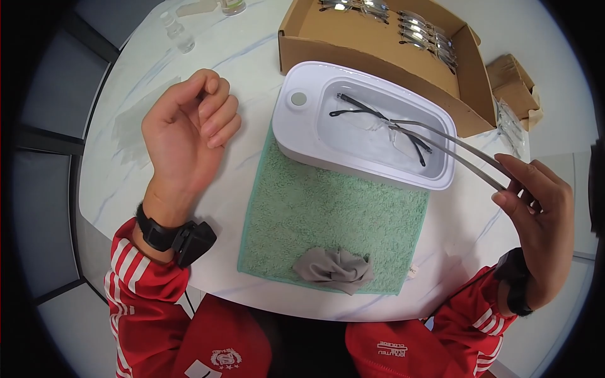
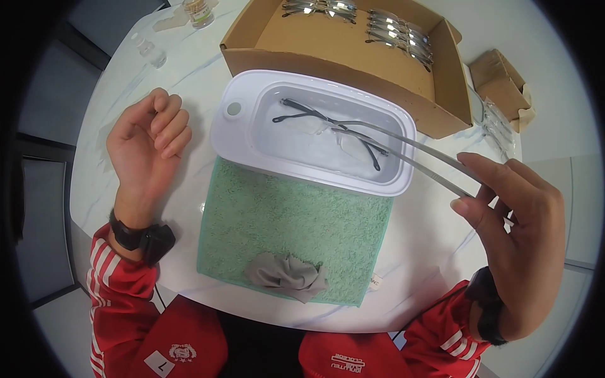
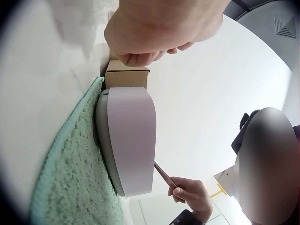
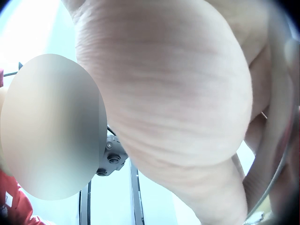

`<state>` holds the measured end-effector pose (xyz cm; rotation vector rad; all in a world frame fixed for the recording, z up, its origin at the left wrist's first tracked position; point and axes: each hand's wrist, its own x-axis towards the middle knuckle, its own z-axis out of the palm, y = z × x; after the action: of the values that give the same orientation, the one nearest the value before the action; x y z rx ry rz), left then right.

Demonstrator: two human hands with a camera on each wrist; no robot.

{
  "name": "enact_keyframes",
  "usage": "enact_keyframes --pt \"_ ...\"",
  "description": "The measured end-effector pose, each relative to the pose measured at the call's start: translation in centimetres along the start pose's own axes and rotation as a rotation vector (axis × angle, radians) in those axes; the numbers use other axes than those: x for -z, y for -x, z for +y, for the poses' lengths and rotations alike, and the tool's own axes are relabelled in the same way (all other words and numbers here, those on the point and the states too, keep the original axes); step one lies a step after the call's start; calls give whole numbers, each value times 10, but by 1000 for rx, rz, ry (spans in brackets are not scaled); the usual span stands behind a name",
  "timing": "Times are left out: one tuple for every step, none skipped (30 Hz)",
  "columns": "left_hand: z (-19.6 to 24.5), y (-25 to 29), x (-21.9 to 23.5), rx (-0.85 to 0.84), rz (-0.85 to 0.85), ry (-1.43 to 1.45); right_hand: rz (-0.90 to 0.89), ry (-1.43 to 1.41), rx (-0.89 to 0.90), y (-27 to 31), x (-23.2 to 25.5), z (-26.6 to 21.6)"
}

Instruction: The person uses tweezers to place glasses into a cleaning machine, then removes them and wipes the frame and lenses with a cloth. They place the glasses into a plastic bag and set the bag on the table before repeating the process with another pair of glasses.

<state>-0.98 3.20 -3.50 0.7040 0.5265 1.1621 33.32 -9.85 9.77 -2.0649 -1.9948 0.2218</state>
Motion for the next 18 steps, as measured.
enact_keyframes --pt "0 0 0 -2 4 1 18 -25 -8 0 -1 0" --pt "0 0 0 -1 6 -3 16 -25 -4 0 -2 0" --pt "0 0 0 -1 6 -8 17 -11 1 0 -3 0" --pt "0 -1 0 -2 8 -8 17 2 5 0 -3 -1" --pt "-1 -1 1 -2 19 7 17 2 6 -1 -4 -1" --pt "-1 -1 1 -1 29 22 16 24 7 -3 -5 -2" --pt "0 -1 1 -3 28 24 16 46 8 -4 -5 -3" --pt "0 -1 1 -4 35 19 17 48 10 -4 -4 -3" --pt "0 -1 1 -4 41 15 5 59 14 -4 -2 -4" --pt "0 -1 1 -6 41 17 -6 69 19 -4 0 -5" --pt "0 -1 2 -7 40 14 -6 71 21 -3 1 -5" --pt "-1 0 2 -7 40 9 -15 66 28 -1 2 -4" --pt "-1 0 2 -9 43 8 -25 60 35 0 2 -3" --pt "-1 0 2 -14 42 5 -26 58 39 0 1 -3" --pt "-1 0 3 -17 40 3 -21 35 38 0 -1 -2" --pt "-1 0 3 -18 41 4 -15 14 37 0 -2 -1" --pt "-1 0 3 -16 39 4 -14 16 36 -1 -4 -1" --pt "-1 0 3 -14 36 5 -5 8 29 -2 -5 0"
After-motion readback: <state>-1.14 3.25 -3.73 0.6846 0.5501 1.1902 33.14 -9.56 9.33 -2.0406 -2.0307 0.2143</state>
